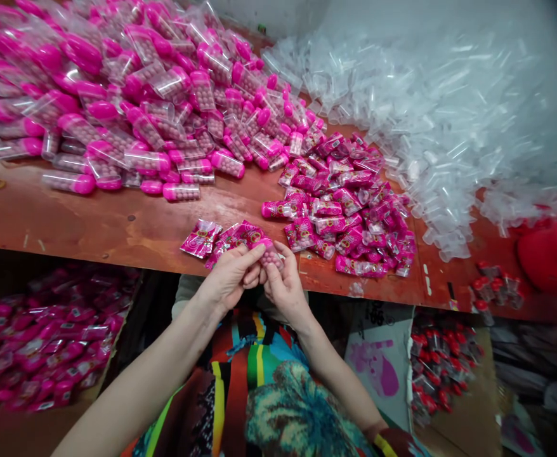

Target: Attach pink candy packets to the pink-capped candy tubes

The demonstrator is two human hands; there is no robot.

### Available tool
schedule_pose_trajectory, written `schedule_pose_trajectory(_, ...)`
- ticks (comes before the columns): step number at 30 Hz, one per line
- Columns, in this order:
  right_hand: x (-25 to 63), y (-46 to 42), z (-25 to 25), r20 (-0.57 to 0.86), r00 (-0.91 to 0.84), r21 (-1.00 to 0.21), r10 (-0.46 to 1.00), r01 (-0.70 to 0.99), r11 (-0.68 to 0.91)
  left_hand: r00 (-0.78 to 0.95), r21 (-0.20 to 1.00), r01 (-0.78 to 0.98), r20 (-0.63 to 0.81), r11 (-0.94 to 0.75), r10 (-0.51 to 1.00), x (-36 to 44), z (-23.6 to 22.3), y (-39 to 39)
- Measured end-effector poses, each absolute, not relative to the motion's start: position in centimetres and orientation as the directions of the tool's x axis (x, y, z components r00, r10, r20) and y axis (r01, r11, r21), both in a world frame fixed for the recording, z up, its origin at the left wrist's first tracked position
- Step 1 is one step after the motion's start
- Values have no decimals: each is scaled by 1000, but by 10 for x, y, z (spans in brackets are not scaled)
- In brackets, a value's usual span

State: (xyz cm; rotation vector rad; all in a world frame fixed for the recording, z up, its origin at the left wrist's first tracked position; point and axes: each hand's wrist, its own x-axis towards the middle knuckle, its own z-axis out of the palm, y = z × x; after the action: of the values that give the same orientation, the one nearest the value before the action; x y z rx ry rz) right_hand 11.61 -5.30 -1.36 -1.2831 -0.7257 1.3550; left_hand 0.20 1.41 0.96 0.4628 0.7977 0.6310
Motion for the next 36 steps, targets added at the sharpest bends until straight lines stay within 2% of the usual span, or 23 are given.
schedule_pose_trajectory(2, 118, -51, -10, -329, 90, -898, 940, -339, -282, 540, 597, -322, -521, 735, 660, -1, 8, 15)
schedule_pose_trajectory(5, 124, -48, -3, -376, -136, -801, 917, -450, -395, 573, 591, -287, -525, 754, 629, -8, 8, 20)
schedule_pose_trajectory(7, 127, -47, 0, -368, -184, -803, 911, -431, -411, 589, 591, -292, -508, 752, 628, -11, 10, 24)
schedule_pose_trajectory(9, 126, -46, 1, -320, -79, -900, 944, -285, -329, 588, 592, -308, -497, 744, 638, -11, 12, 27)
schedule_pose_trajectory(11, 122, -47, -1, -210, 54, -978, 976, -22, -209, 566, 595, -314, -509, 740, 649, -7, 12, 26)
schedule_pose_trajectory(13, 119, -47, -4, -128, 108, -974, 986, 175, -145, 541, 590, -298, -544, 751, 642, -3, 9, 23)
schedule_pose_trajectory(14, 119, -47, -5, -127, 111, -970, 986, 193, -147, 529, 585, -284, -565, 759, 633, 0, 7, 20)
schedule_pose_trajectory(15, 119, -46, -6, -150, 111, -974, 983, 153, -165, 519, 581, -271, -583, 767, 625, 1, 5, 17)
schedule_pose_trajectory(17, 122, -44, -9, -241, 70, -970, 968, -47, -238, 504, 582, -259, -599, 771, 622, 3, 2, 10)
schedule_pose_trajectory(20, 128, -42, -11, -337, -109, -863, 935, -361, -353, 530, 602, -244, -573, 760, 625, 1, 0, 4)
schedule_pose_trajectory(24, 132, -43, -18, -338, -206, -752, 918, -527, -395, 602, 633, -163, -545, 757, 584, -5, -2, 4)
schedule_pose_trajectory(29, 127, -45, -29, -320, -199, -728, 926, -574, -375, 626, 667, -127, -520, 734, 581, -3, -6, 5)
schedule_pose_trajectory(32, 135, -41, -22, -344, -128, -770, 930, -529, -357, 659, 672, -164, -471, 723, 587, 4, -1, 3)
schedule_pose_trajectory(34, 150, -35, -7, -333, 12, -858, 943, -419, -298, 678, 680, -171, -444, 713, 586, 7, 6, -1)
schedule_pose_trajectory(36, 171, -28, 11, -243, 237, -963, 941, -176, -204, 665, 722, -105, -460, 684, 589, 4, 13, -5)
